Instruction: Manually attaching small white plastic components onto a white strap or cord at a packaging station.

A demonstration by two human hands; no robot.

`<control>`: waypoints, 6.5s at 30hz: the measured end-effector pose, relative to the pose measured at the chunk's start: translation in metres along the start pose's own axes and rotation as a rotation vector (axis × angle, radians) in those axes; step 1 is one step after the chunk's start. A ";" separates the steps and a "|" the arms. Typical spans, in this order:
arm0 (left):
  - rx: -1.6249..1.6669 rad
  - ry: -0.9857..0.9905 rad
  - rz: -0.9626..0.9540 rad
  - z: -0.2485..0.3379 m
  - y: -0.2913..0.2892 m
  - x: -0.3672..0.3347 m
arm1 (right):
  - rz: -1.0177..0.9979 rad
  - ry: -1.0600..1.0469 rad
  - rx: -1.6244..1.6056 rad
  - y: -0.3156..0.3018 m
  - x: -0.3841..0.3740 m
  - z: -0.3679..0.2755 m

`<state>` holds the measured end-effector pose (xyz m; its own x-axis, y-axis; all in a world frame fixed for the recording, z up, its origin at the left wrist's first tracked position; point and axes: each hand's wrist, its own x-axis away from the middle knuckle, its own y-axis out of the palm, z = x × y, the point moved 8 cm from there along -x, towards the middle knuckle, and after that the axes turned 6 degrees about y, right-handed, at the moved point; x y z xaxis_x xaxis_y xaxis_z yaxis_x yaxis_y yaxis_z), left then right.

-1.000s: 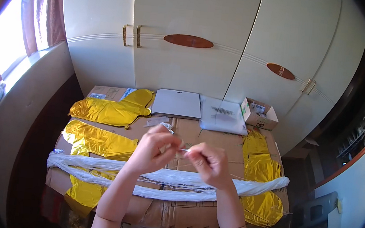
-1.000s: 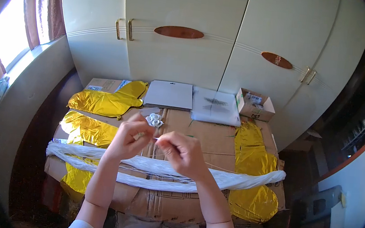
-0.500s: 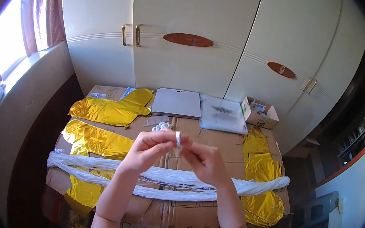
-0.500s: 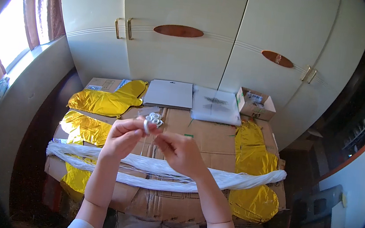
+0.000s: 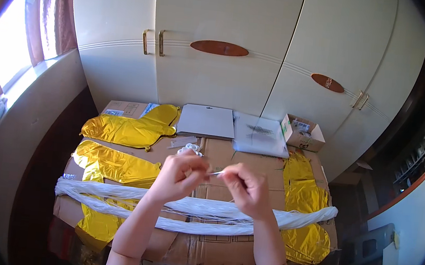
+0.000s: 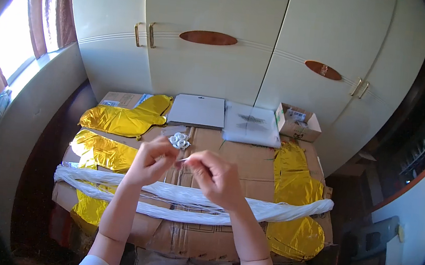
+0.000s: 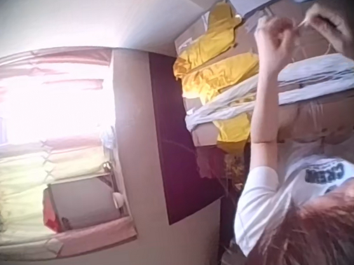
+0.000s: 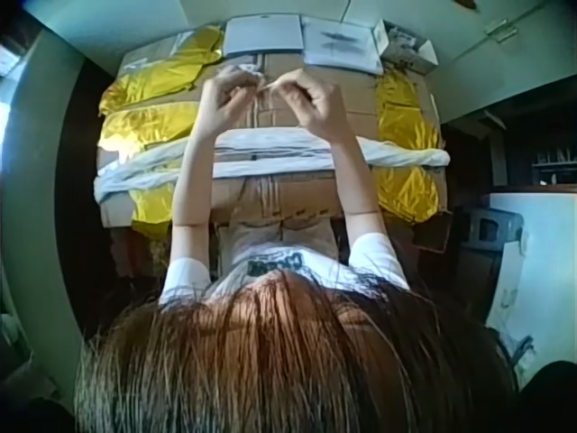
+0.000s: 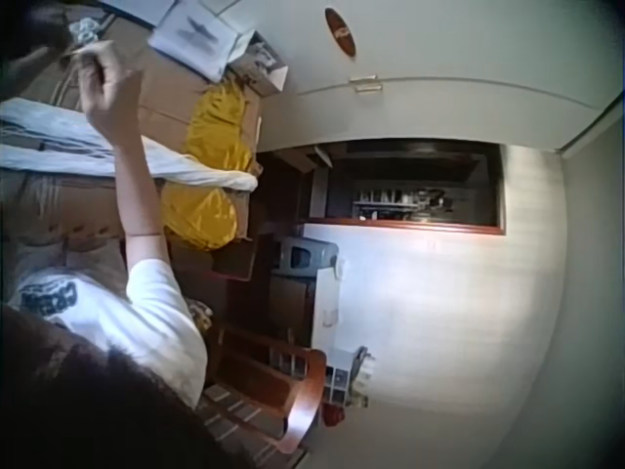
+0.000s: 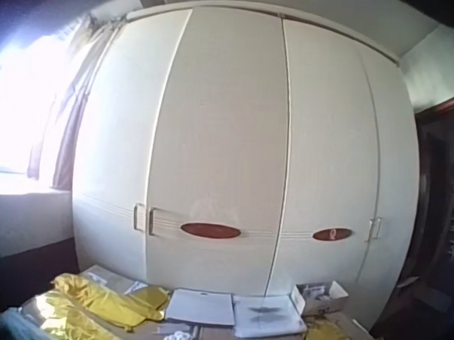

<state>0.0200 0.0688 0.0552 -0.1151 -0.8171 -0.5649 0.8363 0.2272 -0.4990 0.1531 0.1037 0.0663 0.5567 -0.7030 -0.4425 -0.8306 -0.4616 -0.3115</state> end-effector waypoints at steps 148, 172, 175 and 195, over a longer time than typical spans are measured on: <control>0.196 0.059 0.550 0.019 -0.096 0.035 | -0.407 0.137 0.443 0.115 0.006 0.139; 0.282 0.046 0.540 0.015 -0.082 0.029 | -0.455 0.178 0.490 0.117 0.013 0.145; 0.313 0.027 0.523 0.014 -0.076 0.027 | -0.449 0.174 0.464 0.114 0.014 0.146; -0.210 -0.155 0.030 -0.093 0.037 0.057 | -0.320 0.251 0.216 0.074 0.042 0.155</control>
<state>-0.0053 0.0798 -0.0572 0.0047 -0.8760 -0.4824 0.7064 0.3443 -0.6184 0.1178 0.1238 -0.1060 0.7421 -0.6646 -0.0867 -0.5804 -0.5724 -0.5792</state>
